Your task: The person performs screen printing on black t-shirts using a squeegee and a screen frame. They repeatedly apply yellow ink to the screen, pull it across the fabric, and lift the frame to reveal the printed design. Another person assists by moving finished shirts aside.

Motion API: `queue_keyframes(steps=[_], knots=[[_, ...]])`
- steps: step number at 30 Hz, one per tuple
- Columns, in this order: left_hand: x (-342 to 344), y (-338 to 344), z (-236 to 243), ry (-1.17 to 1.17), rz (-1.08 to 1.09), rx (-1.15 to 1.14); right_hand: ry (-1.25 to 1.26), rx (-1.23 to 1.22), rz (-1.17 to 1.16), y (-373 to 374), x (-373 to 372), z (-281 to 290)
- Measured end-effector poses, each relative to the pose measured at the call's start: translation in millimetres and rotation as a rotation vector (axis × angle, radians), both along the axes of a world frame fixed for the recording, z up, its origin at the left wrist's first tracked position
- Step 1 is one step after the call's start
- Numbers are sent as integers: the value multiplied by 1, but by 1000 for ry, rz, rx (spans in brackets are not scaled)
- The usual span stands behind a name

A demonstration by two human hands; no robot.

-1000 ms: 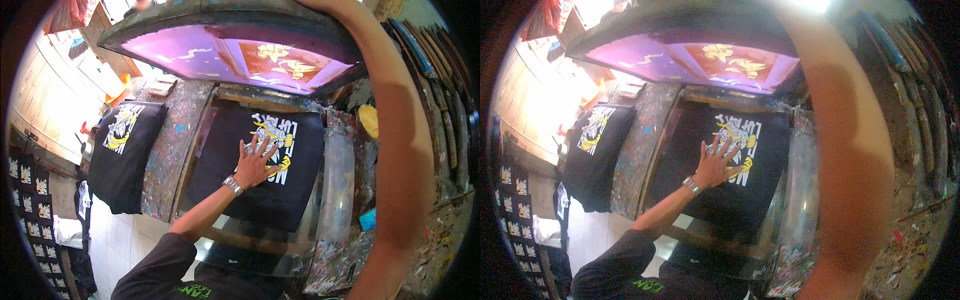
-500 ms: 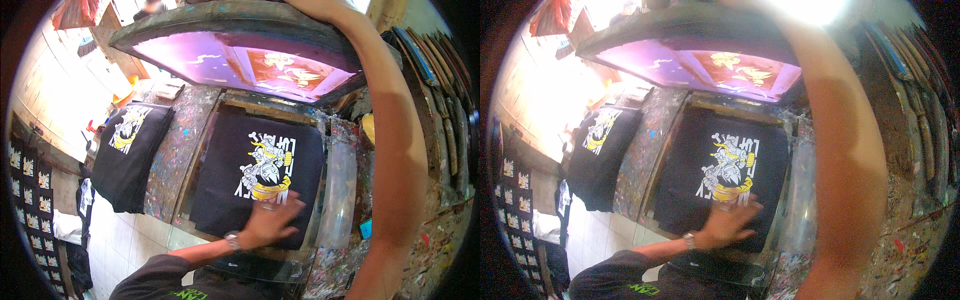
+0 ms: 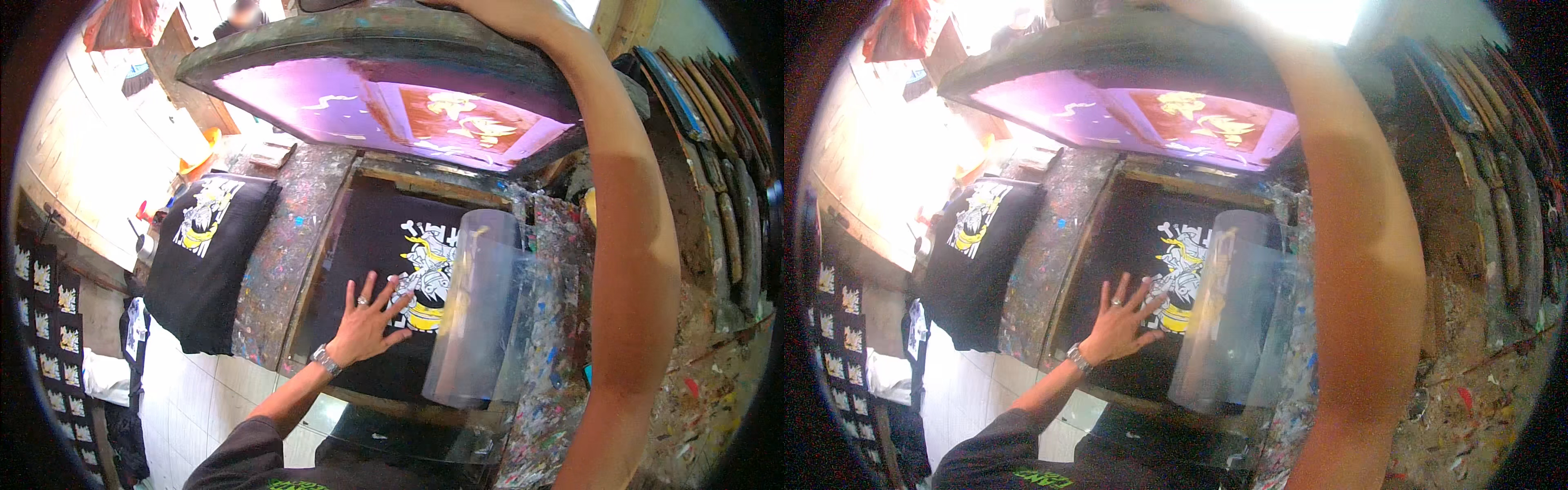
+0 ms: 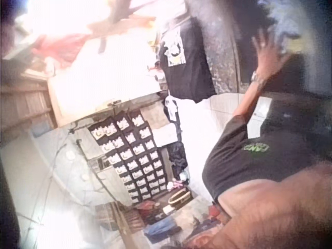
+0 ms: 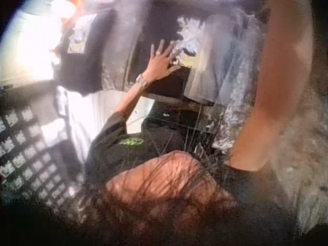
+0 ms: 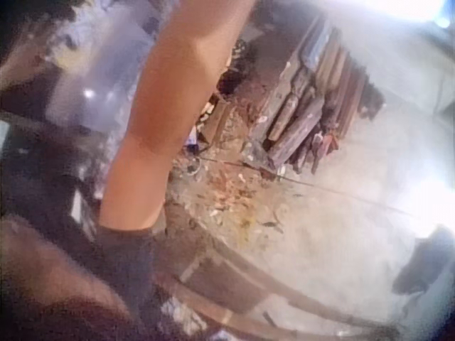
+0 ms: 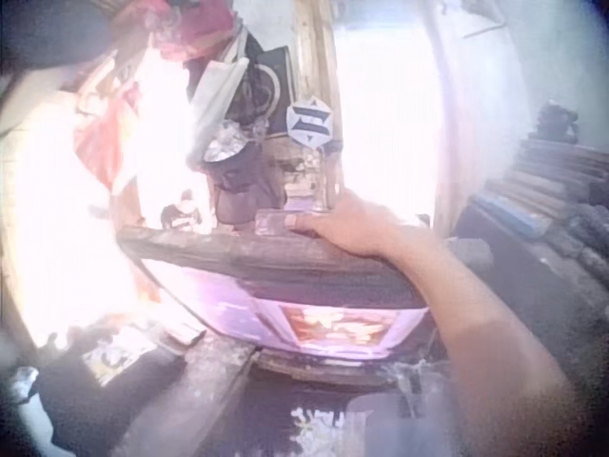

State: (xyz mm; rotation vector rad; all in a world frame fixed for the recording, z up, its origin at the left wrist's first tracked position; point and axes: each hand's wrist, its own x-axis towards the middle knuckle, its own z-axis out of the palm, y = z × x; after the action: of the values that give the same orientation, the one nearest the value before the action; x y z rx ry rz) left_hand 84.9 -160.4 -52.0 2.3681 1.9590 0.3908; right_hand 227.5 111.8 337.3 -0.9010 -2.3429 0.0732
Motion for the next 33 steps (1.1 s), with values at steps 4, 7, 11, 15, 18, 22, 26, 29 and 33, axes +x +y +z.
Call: queue_keyframes(steps=[4, 7, 11, 15, 18, 22, 26, 29, 33], knots=[[7, -10, -27, 65, 15, -143, -77, 22, -149, -4, -8, 3], [28, -21, -33, -23, 41, -87, 55, 117, 97, 7, -5, -3], [44, -38, -41, -17, 127, -35, -91, 23, -32, 8, -6, 5], [52, -49, -34, -19, 193, -107, -102, -3, -131, 15, -11, 5], [52, -50, -37, -19, 211, -138, -122, -52, -127, 2, -7, 9], [54, -49, -34, -44, 210, -110, -105, -34, -133, -10, -4, 10], [56, -44, -35, -33, 211, -94, -80, -33, -123, 7, -7, 5], [57, -44, -36, -20, 220, -123, -88, -65, -122, 2, -9, 5], [58, -46, -39, -28, 224, -74, -125, -52, -160, -9, -6, 9]])
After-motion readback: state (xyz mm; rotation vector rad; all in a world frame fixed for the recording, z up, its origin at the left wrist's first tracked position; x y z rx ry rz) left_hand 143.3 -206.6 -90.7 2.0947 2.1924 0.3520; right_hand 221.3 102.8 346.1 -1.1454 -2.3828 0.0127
